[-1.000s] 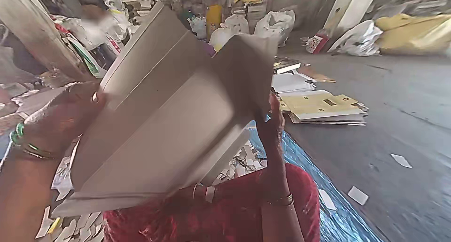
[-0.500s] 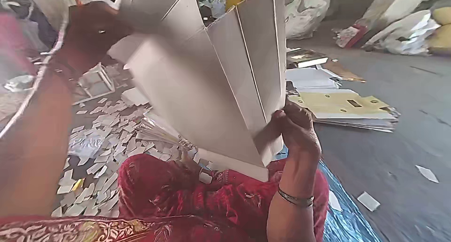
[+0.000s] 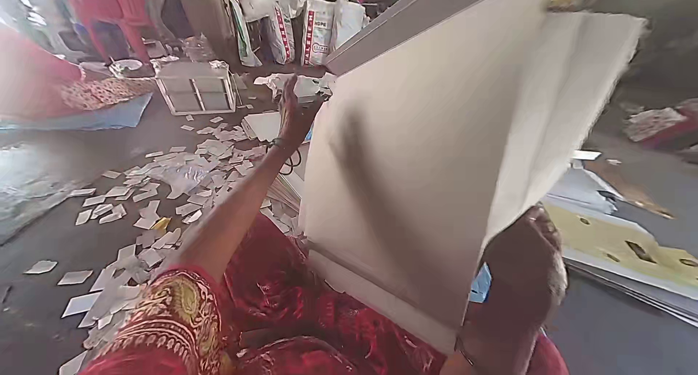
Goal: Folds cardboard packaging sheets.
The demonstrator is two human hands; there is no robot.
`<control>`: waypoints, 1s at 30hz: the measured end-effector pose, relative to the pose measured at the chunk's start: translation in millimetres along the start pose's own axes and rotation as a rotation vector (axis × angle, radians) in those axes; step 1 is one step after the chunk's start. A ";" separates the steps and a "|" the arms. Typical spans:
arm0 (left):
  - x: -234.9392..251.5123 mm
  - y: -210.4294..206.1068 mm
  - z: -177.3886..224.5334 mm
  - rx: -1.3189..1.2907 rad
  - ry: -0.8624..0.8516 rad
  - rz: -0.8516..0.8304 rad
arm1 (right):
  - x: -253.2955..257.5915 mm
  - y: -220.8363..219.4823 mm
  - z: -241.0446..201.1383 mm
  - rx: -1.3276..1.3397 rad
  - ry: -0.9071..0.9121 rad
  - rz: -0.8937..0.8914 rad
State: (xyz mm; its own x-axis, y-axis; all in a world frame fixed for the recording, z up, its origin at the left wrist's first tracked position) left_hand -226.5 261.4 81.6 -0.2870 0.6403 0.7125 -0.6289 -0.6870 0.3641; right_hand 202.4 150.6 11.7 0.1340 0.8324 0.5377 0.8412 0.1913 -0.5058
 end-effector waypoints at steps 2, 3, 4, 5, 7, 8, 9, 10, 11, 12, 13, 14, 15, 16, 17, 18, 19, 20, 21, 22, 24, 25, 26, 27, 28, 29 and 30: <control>-21.1 -1.7 -30.0 -0.062 0.166 -0.065 | -0.7 6.7 -5.1 0.053 0.035 0.036; -34.6 -7.5 -41.1 -0.133 0.255 -0.164 | -2.4 5.2 -8.4 0.101 0.044 0.098; -49.9 -16.7 -49.2 -0.212 0.329 -0.276 | -4.3 -0.8 -12.6 0.129 0.040 0.185; -67.1 -25.6 -53.7 -0.304 0.376 -0.403 | -5.1 -2.3 -13.3 0.149 0.032 0.246; -99.3 -35.9 -58.2 -0.472 0.362 -0.689 | -2.6 14.4 -1.2 0.215 0.045 0.222; -110.5 -37.4 -54.8 -0.544 0.347 -0.787 | -1.3 23.7 6.4 0.206 0.055 0.181; -117.3 -39.0 -48.4 -0.651 0.404 -0.809 | 0.9 36.1 14.9 0.186 0.076 0.131; -120.5 -40.7 -44.5 -0.754 0.485 -0.790 | 2.1 45.9 21.6 0.151 0.100 0.072; -121.9 -42.0 -46.3 -0.848 0.549 -0.748 | 4.0 53.3 26.1 0.115 0.110 0.030; -121.3 -42.4 -51.3 -0.914 0.592 -0.676 | 5.6 60.7 28.5 0.088 0.112 -0.012; -119.2 -40.7 -54.3 -0.944 0.636 -0.571 | 7.8 68.1 29.6 0.080 0.098 -0.030; -116.7 -36.9 -54.9 -0.945 0.672 -0.459 | 10.0 64.3 25.9 0.085 0.060 0.040; -114.2 -31.6 -54.3 -0.932 0.694 -0.374 | 11.9 54.0 21.1 0.075 0.006 0.152; -111.9 -26.0 -52.9 -0.924 0.694 -0.329 | 13.6 48.3 19.8 0.067 -0.043 0.220; -110.6 -20.7 -50.2 -0.923 0.688 -0.303 | 15.3 46.2 22.3 0.073 -0.077 0.251; -110.1 -16.0 -47.0 -0.939 0.665 -0.304 | 16.4 46.7 28.0 0.096 -0.103 0.257; -110.4 -11.8 -43.4 -0.966 0.633 -0.319 | 17.6 52.0 37.5 0.143 -0.129 0.248; -110.7 -8.2 -39.8 -0.996 0.589 -0.334 | 17.9 53.4 45.9 0.162 -0.157 0.262; -111.6 -4.4 -35.4 -1.021 0.552 -0.336 | 18.0 56.4 55.3 0.157 -0.188 0.276; -112.2 -0.7 -30.0 -1.042 0.537 -0.319 | 17.7 57.8 63.4 0.134 -0.224 0.297; -110.8 5.3 -19.8 -1.079 0.527 -0.293 | 16.2 58.4 75.5 0.027 -0.258 0.309; -108.5 7.2 -17.0 -1.072 0.532 -0.285 | 17.4 61.6 80.6 -0.026 -0.246 0.294; -105.9 8.5 -15.8 -1.050 0.544 -0.273 | 18.6 66.6 84.3 -0.088 -0.231 0.286; -103.1 9.6 -14.5 -1.010 0.552 -0.263 | 20.3 72.0 86.3 -0.165 -0.214 0.289; -100.7 10.6 -14.5 -0.974 0.552 -0.258 | 21.3 74.7 85.4 -0.260 -0.190 0.291; -98.9 11.9 -14.3 -0.951 0.546 -0.266 | 21.3 75.5 82.4 -0.360 -0.170 0.275; -95.9 13.2 -12.9 -0.939 0.528 -0.282 | 22.4 74.2 77.7 -0.456 -0.154 0.243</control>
State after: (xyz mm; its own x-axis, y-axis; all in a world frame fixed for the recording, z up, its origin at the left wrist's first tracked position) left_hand -216.6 195.4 10.4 -0.1786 0.9517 0.2497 -0.9530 -0.1042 -0.2846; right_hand 227.1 223.9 -66.2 0.3035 0.8978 0.3193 0.9422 -0.2328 -0.2410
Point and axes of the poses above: each hand's wrist, its own x-axis towards the middle knuckle, its own y-axis out of the back of the hand, z = x × y, the point moved 3 cm from there along x, towards the middle knuckle, and after that the axes turned 10 degrees about x, right-handed, at the moved point
